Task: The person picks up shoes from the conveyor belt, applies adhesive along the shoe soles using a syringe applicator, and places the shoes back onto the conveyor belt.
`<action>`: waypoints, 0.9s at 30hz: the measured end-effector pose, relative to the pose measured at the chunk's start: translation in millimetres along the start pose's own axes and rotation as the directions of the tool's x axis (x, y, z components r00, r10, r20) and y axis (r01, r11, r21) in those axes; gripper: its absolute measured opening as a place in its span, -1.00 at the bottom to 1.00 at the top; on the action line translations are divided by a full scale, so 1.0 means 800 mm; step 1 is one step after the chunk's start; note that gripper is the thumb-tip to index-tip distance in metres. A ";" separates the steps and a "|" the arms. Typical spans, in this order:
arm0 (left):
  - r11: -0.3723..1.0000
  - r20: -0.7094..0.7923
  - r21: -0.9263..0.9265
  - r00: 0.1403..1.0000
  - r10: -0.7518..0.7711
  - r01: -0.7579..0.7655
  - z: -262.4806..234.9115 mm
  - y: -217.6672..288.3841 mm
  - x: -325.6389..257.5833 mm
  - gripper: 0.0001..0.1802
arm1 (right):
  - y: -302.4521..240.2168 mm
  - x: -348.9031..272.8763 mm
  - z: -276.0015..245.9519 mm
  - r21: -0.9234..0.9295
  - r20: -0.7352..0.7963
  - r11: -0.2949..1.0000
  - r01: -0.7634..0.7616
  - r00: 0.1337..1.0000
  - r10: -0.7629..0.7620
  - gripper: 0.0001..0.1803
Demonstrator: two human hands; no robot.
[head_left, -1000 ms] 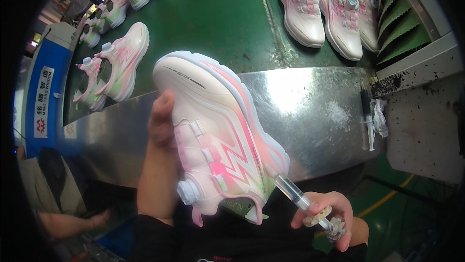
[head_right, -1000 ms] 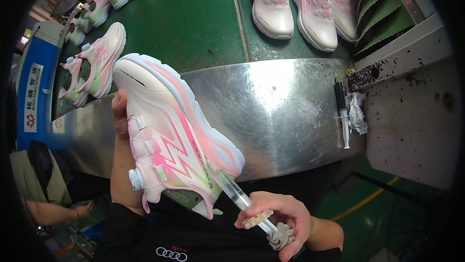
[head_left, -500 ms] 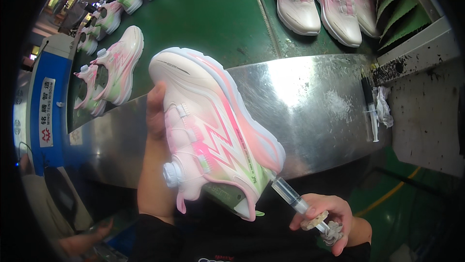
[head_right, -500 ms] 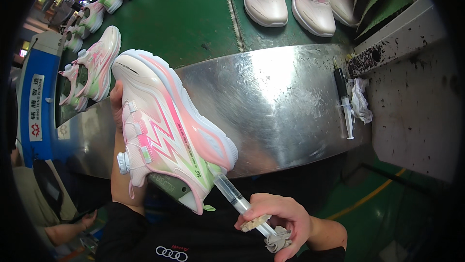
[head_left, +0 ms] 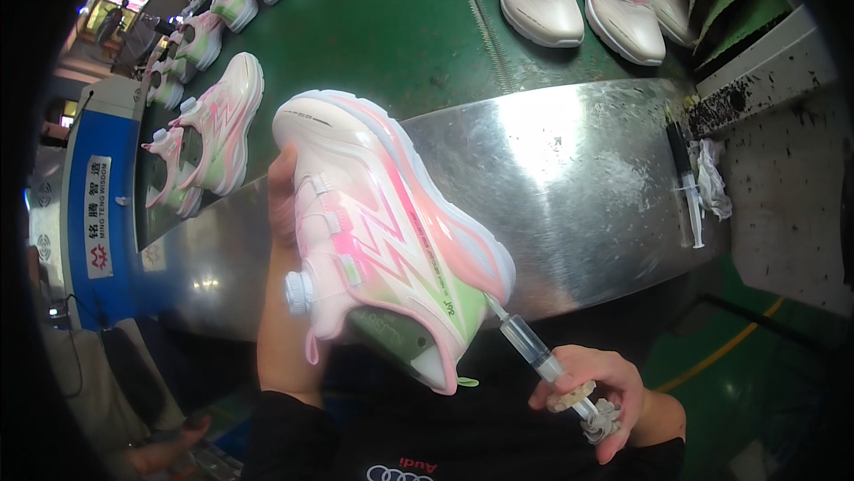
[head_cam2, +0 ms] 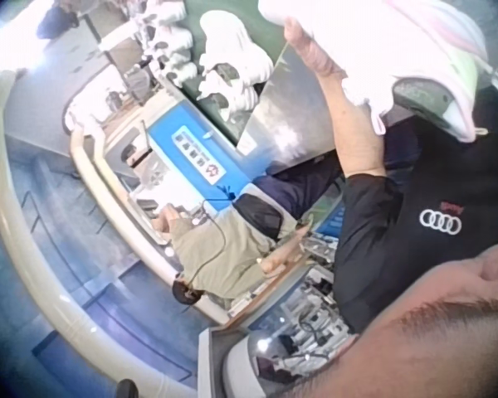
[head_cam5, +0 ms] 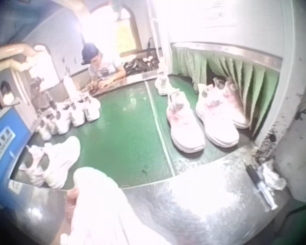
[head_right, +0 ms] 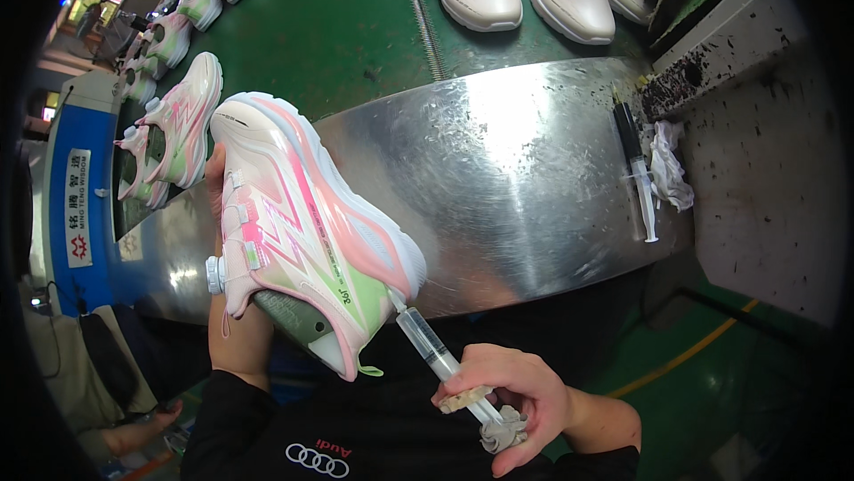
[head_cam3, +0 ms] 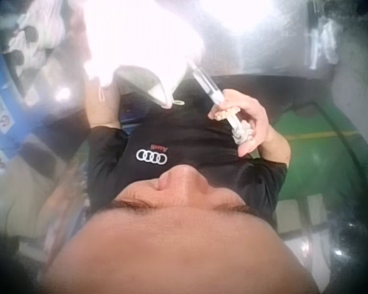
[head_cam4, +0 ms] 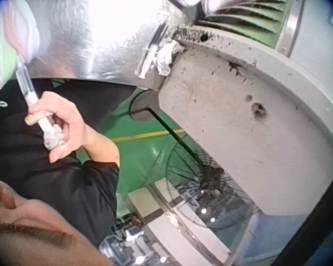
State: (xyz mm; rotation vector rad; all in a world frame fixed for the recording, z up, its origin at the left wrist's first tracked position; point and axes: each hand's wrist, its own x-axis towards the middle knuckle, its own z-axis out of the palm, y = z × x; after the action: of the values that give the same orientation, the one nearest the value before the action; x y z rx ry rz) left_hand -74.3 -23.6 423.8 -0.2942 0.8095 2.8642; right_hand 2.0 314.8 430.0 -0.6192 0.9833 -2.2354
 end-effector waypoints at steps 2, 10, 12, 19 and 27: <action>0.999 -0.065 0.029 0.997 0.030 -0.028 0.003 0.001 -0.002 -0.44 | 0.000 -0.001 -0.006 -0.020 0.033 1.000 0.003 0.999 -0.002 -0.14; 0.973 -0.245 0.231 0.969 0.032 0.027 -0.005 0.017 -0.031 -0.36 | 0.015 -0.005 -0.015 -0.068 0.032 0.998 0.017 0.999 -0.015 -0.16; 0.949 -0.284 0.307 0.959 0.020 0.071 -0.030 0.035 -0.050 -0.35 | 0.018 -0.002 -0.014 -0.061 0.017 0.998 0.030 0.999 -0.029 -0.16; 0.635 -0.295 0.758 0.947 0.127 0.151 -0.043 0.061 -0.127 -0.29 | 0.029 0.008 -0.016 -0.104 0.025 0.993 0.048 0.999 -0.046 -0.16; 0.752 -0.470 0.626 0.869 0.156 0.204 -0.065 0.053 -0.204 -0.55 | 0.036 0.017 -0.007 -0.166 0.022 0.986 0.011 1.000 -0.008 -0.17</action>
State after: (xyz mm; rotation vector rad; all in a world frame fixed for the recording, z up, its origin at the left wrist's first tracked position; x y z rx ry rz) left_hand 83.5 -102.2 438.8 -0.9463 1.8219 2.2555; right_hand -1.2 292.8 406.3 -0.7204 1.1664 -2.1652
